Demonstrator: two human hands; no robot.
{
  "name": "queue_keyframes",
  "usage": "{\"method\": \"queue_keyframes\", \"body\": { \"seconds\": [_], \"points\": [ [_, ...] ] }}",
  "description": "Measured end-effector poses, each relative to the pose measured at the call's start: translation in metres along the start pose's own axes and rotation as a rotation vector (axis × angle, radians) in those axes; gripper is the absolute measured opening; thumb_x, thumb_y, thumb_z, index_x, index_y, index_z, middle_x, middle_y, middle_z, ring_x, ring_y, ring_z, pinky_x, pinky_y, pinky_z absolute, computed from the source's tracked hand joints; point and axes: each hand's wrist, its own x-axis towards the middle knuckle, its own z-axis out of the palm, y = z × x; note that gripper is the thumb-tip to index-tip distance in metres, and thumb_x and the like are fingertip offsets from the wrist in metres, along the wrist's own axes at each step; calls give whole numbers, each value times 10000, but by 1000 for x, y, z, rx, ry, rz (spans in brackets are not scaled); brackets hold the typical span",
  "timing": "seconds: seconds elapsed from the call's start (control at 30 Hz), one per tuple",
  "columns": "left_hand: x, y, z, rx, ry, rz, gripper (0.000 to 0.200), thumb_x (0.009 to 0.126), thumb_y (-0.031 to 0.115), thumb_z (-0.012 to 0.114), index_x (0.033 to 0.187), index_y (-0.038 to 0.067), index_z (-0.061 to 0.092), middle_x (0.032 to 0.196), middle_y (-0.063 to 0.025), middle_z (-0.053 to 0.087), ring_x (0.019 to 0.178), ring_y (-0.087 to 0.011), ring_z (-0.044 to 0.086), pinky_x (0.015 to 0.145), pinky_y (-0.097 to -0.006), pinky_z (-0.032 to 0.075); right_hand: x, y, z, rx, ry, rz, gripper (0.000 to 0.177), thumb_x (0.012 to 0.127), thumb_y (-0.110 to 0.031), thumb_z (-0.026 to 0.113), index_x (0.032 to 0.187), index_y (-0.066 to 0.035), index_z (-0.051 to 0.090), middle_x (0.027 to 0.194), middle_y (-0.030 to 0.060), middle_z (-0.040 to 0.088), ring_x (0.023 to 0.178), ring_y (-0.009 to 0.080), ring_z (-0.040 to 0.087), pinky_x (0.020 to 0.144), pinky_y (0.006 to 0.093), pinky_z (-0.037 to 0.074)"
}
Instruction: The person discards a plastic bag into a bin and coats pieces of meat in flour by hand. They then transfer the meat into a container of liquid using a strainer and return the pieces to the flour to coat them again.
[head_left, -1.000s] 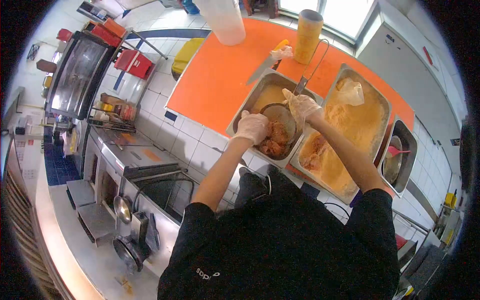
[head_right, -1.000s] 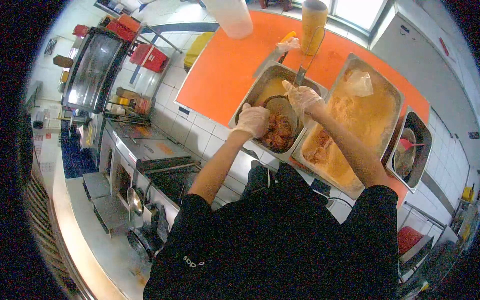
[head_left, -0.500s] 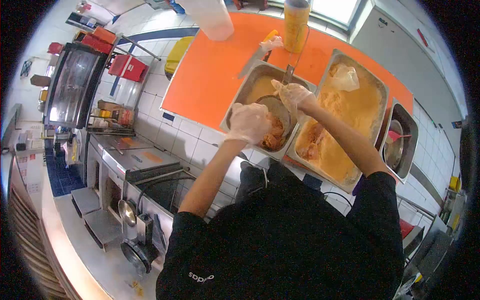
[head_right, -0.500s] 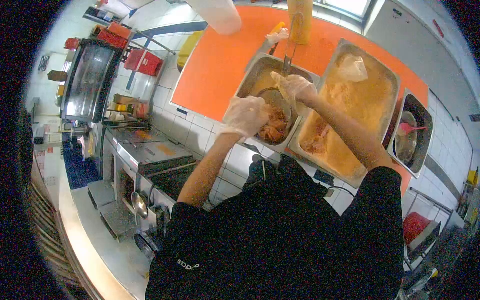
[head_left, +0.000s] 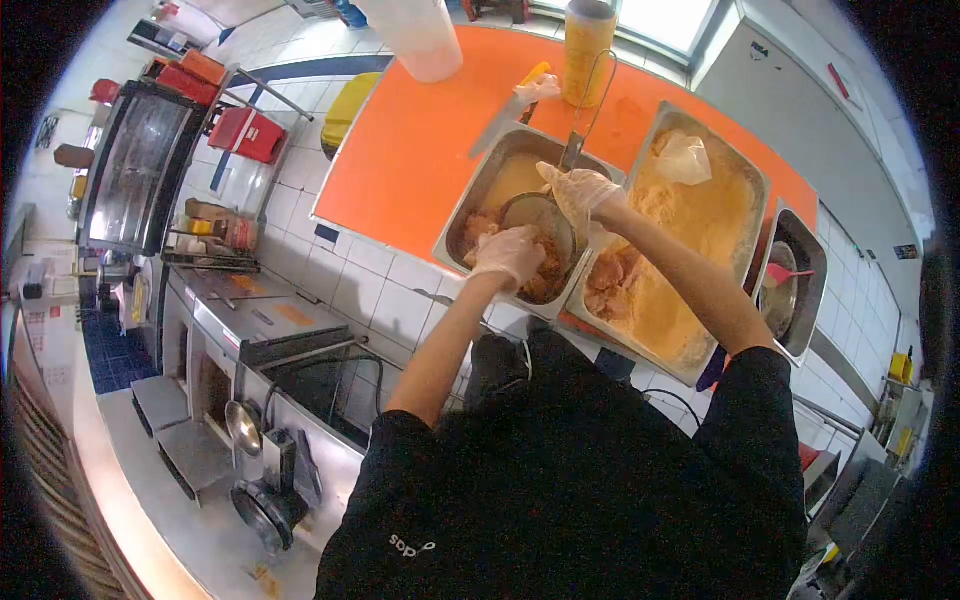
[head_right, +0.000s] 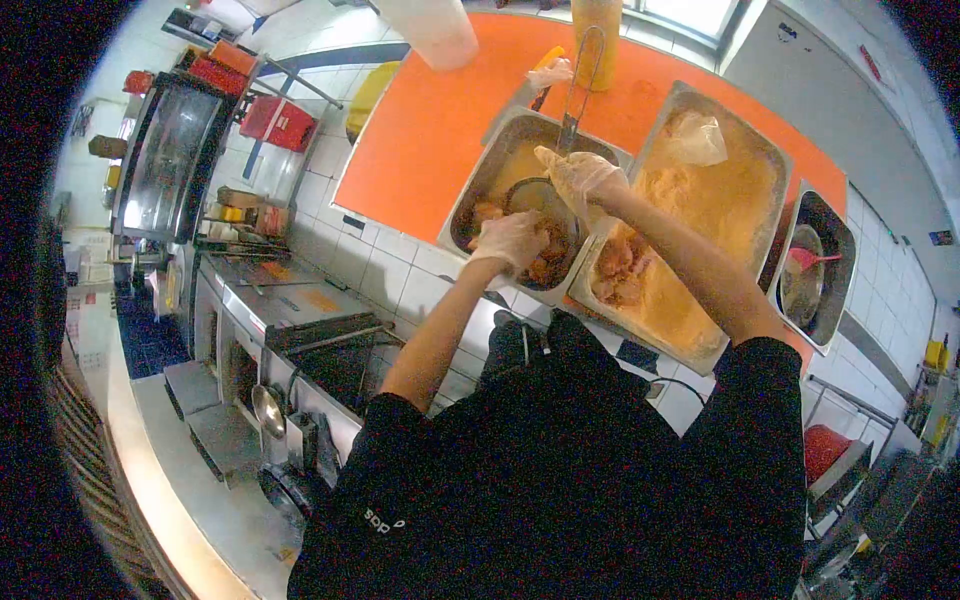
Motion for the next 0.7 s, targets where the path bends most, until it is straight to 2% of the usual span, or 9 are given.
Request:
{"method": "queue_keyframes", "body": {
  "seconds": [0.1, 0.2, 0.27, 0.3, 0.4, 0.5, 0.6, 0.67, 0.7],
  "points": [
    [8, 15, 13, 35, 58, -53, 333, 937, 350, 585, 1160, 121, 677, 1186, -140, 729, 1137, -345, 685, 988, -539, 447, -25, -18, -11, 10, -31, -3, 835, 969, -772, 345, 1146, -84, 783, 985, 229, 713, 988, 352, 660, 969, 423, 452],
    [-1, 39, -9, 240, -121, -42, 368, 930, 235, 563, 1256, 115, 686, 1226, -124, 716, 1193, -286, 651, 1008, -527, 441, -32, -22, -8, -50, 55, -180, 817, 967, -766, 376, 1137, -79, 784, 953, 222, 704, 950, 331, 652, 956, 424, 453],
    [9, 31, 7, 63, 36, -111, 255, 939, 300, 580, 1084, 128, 700, 1101, -163, 749, 1106, -352, 699, 999, -557, 448, -30, -24, -10, 169, -47, 74, 737, 1002, -696, 409, 1112, -71, 784, 969, 231, 705, 949, 338, 651, 922, 413, 471],
    [10, 29, 7, 68, 38, -107, 255, 939, 300, 580, 1084, 128, 700, 1101, -163, 749, 1106, -352, 699, 999, -557, 448, -25, -14, -6, 173, -42, 72, 737, 1002, -696, 409, 1112, -71, 784, 969, 231, 705, 949, 338, 651, 922, 413, 471],
    [2, 29, -8, 148, 107, 3, 261, 952, 324, 588, 1087, 136, 708, 1088, -165, 753, 1080, -356, 710, 969, -527, 488, -9, 21, 12, 356, 19, -327, 653, 1034, -618, 442, 1078, -61, 780, 910, 205, 702, 900, 325, 647, 857, 400, 486],
    [11, 15, -3, 62, 150, -47, 303, 966, 369, 600, 1090, 114, 707, 1084, -168, 751, 1058, -360, 714, 919, -490, 533, -11, 20, 13, 88, 159, -421, 610, 1059, -563, 446, 1051, -50, 774, 847, 163, 686, 859, 304, 637, 810, 397, 485],
    [7, 16, -16, -108, 228, -218, 330, 953, 416, 635, 1057, 113, 710, 1054, -186, 743, 1040, -382, 708, 871, -476, 553, -25, 0, 5, -109, 239, -349, 656, 1035, -615, 463, 1038, -36, 771, 850, 160, 693, 856, 285, 643, 811, 394, 488],
    [-16, 32, -54, -293, 284, -269, 281, 920, 383, 659, 1010, 121, 712, 1022, -207, 731, 1021, -405, 699, 878, -490, 539, -30, -12, -7, 159, 5, 92, 719, 1006, -675, 458, 1056, -30, 771, 944, 189, 727, 919, 290, 669, 853, 393, 495],
    [-20, 31, -59, -279, 357, -235, 214, 895, 320, 650, 976, 130, 707, 1013, -213, 724, 1006, -417, 693, 872, -497, 532, -33, -13, -9, 164, 6, 94, 719, 1006, -675, 458, 1056, -30, 771, 944, 189, 727, 919, 290, 669, 853, 393, 495]
  ]
}}
